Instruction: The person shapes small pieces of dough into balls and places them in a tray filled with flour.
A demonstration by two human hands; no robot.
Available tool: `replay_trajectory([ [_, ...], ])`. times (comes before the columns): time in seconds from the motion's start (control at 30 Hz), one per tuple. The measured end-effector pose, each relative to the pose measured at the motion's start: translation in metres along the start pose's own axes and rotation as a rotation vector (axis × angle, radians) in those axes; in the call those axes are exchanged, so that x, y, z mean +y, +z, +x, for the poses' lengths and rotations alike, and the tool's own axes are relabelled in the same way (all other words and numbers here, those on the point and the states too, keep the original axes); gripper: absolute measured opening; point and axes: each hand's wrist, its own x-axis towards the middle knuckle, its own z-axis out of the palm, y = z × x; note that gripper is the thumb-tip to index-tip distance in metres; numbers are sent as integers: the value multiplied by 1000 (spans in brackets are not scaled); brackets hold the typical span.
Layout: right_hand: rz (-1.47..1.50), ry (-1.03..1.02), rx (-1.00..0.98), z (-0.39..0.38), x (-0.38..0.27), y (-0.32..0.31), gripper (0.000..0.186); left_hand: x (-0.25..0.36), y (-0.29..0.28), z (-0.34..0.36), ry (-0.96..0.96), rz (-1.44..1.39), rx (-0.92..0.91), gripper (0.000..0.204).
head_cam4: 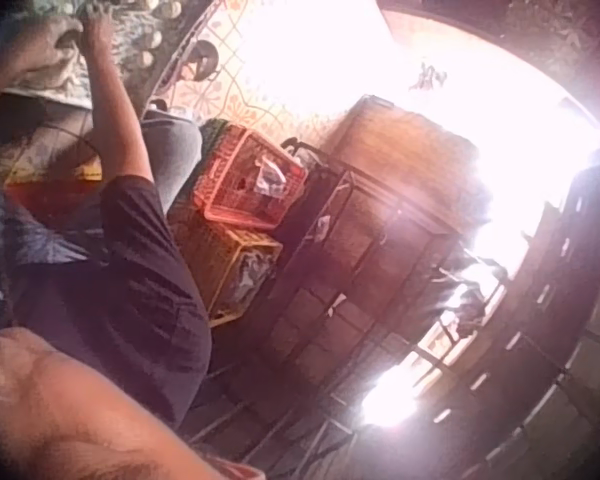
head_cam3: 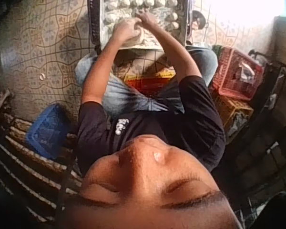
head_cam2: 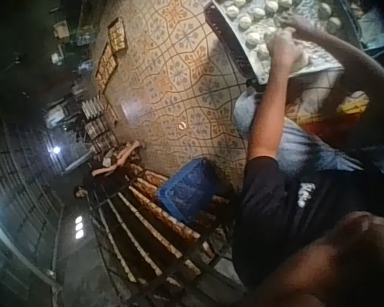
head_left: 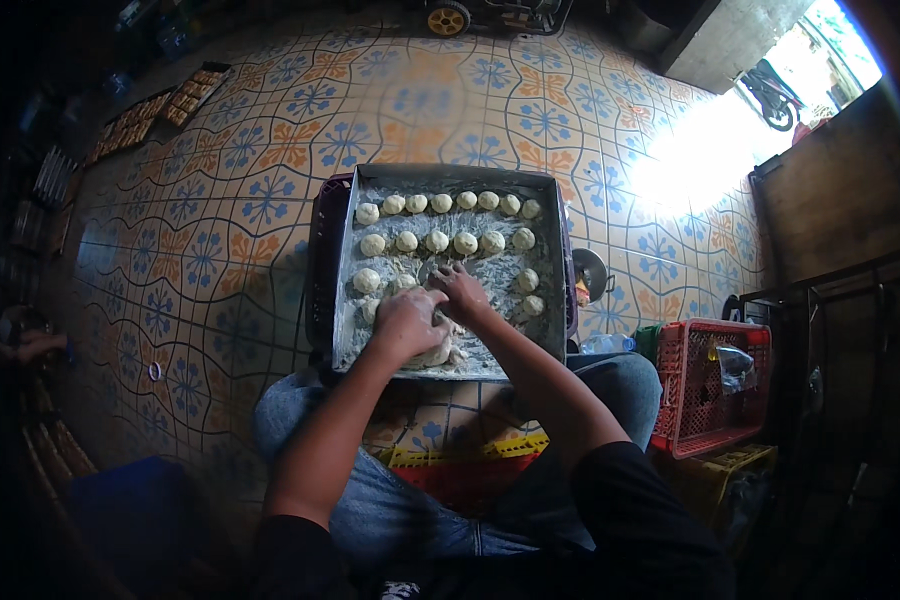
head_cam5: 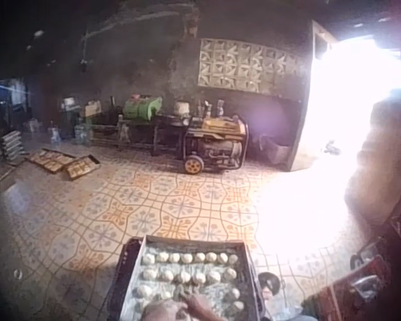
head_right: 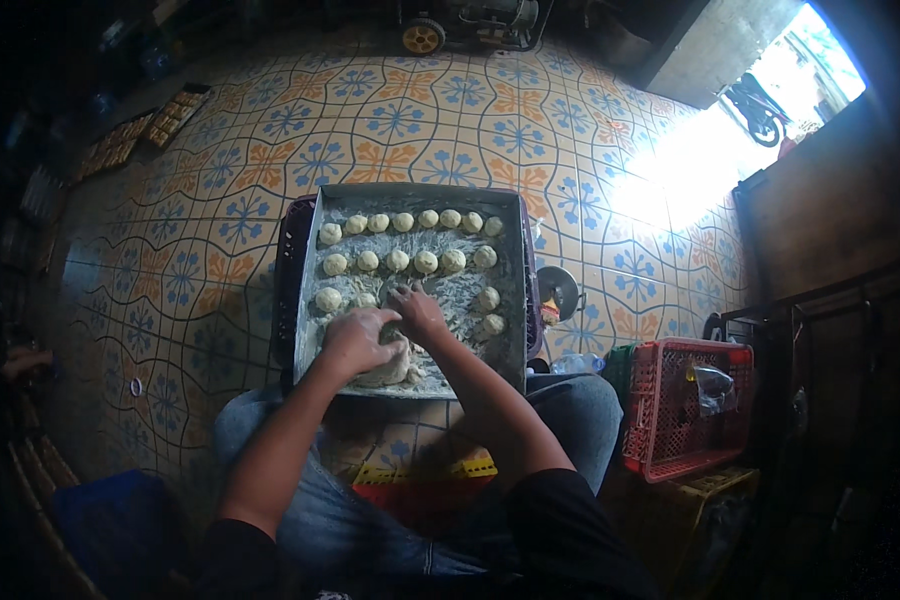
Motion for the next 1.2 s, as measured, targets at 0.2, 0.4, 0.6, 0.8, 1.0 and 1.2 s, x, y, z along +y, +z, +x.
replay_trajectory([
  [0.2, 358, 187, 294, -17, 12, -33, 30, -7, -38, 16, -135, -237, 49, 52],
  [0.4, 71, 44, 29, -66, -23, -48, 49, -21, -55, 8, -253, -237, 170, 54],
  [0.6, 81, 83, 43, -31, -52, -90, 50, -33, -63, -3, -237, -237, 242, 51],
  [0.8, -193, 58, -171, -10, -84, -8, 53, -56, -63, -2, -293, -328, 254, 53],
  [1.0, -338, -54, 57, -15, -62, 36, 44, -50, -63, 18, -223, -376, 280, 53],
  [1.2, 542, 180, 475, 1, -90, -63, 29, -62, -75, -4, -308, -386, 295, 53],
])
